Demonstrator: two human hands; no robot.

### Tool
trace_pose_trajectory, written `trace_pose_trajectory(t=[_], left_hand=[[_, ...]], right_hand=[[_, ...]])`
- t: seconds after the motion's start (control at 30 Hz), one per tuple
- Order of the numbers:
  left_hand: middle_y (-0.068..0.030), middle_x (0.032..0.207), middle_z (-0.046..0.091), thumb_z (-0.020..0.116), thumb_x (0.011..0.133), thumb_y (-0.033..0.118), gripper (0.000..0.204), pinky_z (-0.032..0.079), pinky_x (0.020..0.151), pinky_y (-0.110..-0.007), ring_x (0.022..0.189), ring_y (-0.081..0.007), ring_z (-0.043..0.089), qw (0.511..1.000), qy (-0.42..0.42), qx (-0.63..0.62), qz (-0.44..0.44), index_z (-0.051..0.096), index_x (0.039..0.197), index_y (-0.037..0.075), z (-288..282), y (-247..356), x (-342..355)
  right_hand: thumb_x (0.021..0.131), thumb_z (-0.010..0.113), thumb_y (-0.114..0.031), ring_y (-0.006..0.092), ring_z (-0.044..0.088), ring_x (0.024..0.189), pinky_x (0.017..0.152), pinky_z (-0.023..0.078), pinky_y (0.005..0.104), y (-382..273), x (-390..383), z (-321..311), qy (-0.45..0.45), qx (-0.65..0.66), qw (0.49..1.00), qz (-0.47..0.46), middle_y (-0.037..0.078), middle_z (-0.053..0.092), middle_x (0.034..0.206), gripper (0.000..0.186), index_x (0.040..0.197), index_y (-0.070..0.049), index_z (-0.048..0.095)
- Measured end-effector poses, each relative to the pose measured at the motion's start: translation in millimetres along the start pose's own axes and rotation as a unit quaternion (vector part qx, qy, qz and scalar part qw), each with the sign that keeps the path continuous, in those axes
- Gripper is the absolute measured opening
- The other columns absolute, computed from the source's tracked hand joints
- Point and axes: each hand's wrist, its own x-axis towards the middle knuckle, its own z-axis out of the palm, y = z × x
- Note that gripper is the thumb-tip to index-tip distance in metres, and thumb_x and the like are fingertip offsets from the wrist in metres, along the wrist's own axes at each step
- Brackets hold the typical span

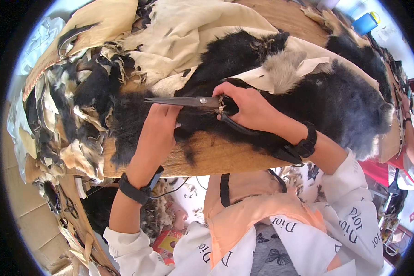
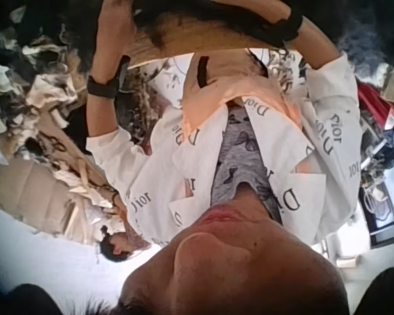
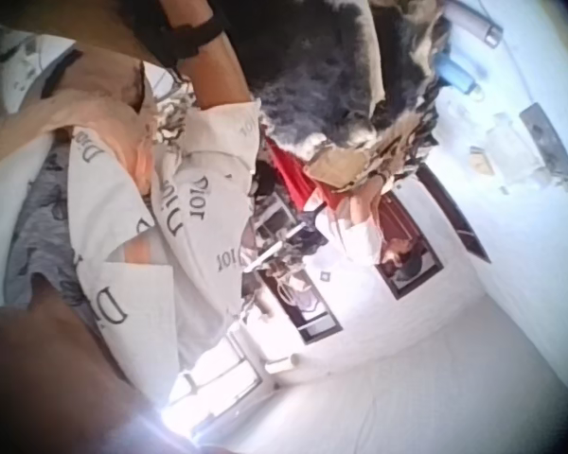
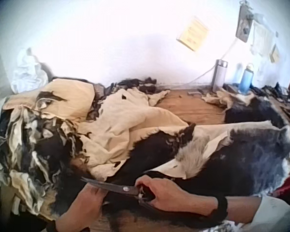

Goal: The person trims the edges of a fur pelt using shears, then turns the pelt over to continue cutting along the perimeter. They move the pelt across the table to reach different sections while discarding the trimmed scraps.

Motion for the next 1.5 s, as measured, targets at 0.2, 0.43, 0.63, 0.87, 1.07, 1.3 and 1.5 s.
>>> trace_pose_trajectory(t=[0.2, 0.43, 0.63, 0.87, 1.07, 1.3, 1.5], left_hand=[[-0.0146, 0.091, 0.047, 0.051, 0.062, -0.011, 0.043, 0.041, 0.076, -0.039, 0.088, -0.033, 0.044, 0.988, -0.056, 0.14, 0.002, 0.051, 0.104, -0.003, 0, 4, -1], [-0.01, 0.082, 0.044, 0.051, 0.068, 0.002, 0.024, 0.04, 0.073, -0.034, 0.08, -0.025, 0.043, 0.961, -0.028, 0.271, 0.046, 0.055, 0.091, -0.003, 3, 8, 4], [-0.0114, 0.082, 0.043, 0.053, 0.062, -0.004, 0.023, 0.04, 0.072, -0.035, 0.079, -0.0277, 0.042, 0.969, 0.018, 0.244, 0.037, 0.055, 0.084, -0.001, 6, 6, 9], [-0.0141, 0.082, 0.043, 0.05, 0.058, -0.012, 0.034, 0.039, 0.072, -0.04, 0.082, -0.032, 0.043, 0.982, 0.053, 0.183, 0.001, 0.054, 0.091, -0.003, 4, 13, 10], [-0.0125, 0.082, 0.043, 0.052, 0.058, -0.01, 0.042, 0.038, 0.071, -0.038, 0.08, -0.0307, 0.043, 0.99, -0.029, 0.133, 0.036, 0.054, 0.099, -0.001, -4, 13, -12], [-0.0063, 0.072, 0.052, 0.066, 0.071, 0.01, 0.017, 0.038, 0.071, -0.034, 0.074, -0.0277, 0.049, 0.986, 0.106, 0.118, -0.045, 0.065, 0.088, 0.007, -25, 40, 6], [-0.0049, 0.082, 0.061, 0.066, 0.07, 0.01, 0.008, 0.038, 0.068, -0.034, 0.082, -0.0228, 0.054, 0.992, 0.107, 0.067, 0.02, 0.066, 0.078, 0.008, 15, 40, 26]], right_hand=[[0.066, 0.073, -0.016, 0.0263, 0.058, 0.08, 0.071, 0.044, 0.032, 4, 1, 4, -0.011, 0.009, 0.997, 0.072, 0.011, 0.059, 0.087, 0.046, 0.103, -0.008, 0.048], [0.059, 0.078, -0.031, 0.0298, 0.059, 0.078, 0.069, 0.045, 0.0349, 8, -4, 5, 0.006, 0.02, 0.993, 0.114, 0.011, 0.061, 0.081, 0.058, 0.103, -0.01, 0.047], [0.06, 0.075, -0.032, 0.0348, 0.059, 0.083, 0.072, 0.046, 0.0401, 19, -8, 6, 0.032, 0.002, 0.994, 0.102, 0.015, 0.062, 0.087, 0.067, 0.111, -0.005, 0.041], [0.061, 0.072, -0.01, 0.0328, 0.059, 0.084, 0.072, 0.045, 0.0359, 18, -4, 8, 0.051, -0.007, 0.992, 0.112, 0.017, 0.063, 0.088, 0.061, 0.113, -0.004, 0.041], [0.062, 0.072, -0.015, 0.0368, 0.059, 0.086, 0.073, 0.046, 0.0416, 21, -8, 0, 0.038, 0.08, 0.995, 0.055, 0.021, 0.061, 0.087, 0.058, 0.111, -0.005, 0.043], [0.061, 0.073, -0.014, 0.0378, 0.059, 0.083, 0.071, 0.046, 0.0416, 19, -10, 1, 0.037, 0.065, 0.996, 0.055, 0.022, 0.061, 0.086, 0.06, 0.112, -0.005, 0.042], [0.06, 0.067, 0.001, 0.0266, 0.061, 0.079, 0.072, 0.045, 0.0294, 18, -10, 2, 0.044, 0.062, 0.996, 0.054, 0.016, 0.063, 0.087, 0.059, 0.113, -0.003, 0.041]])
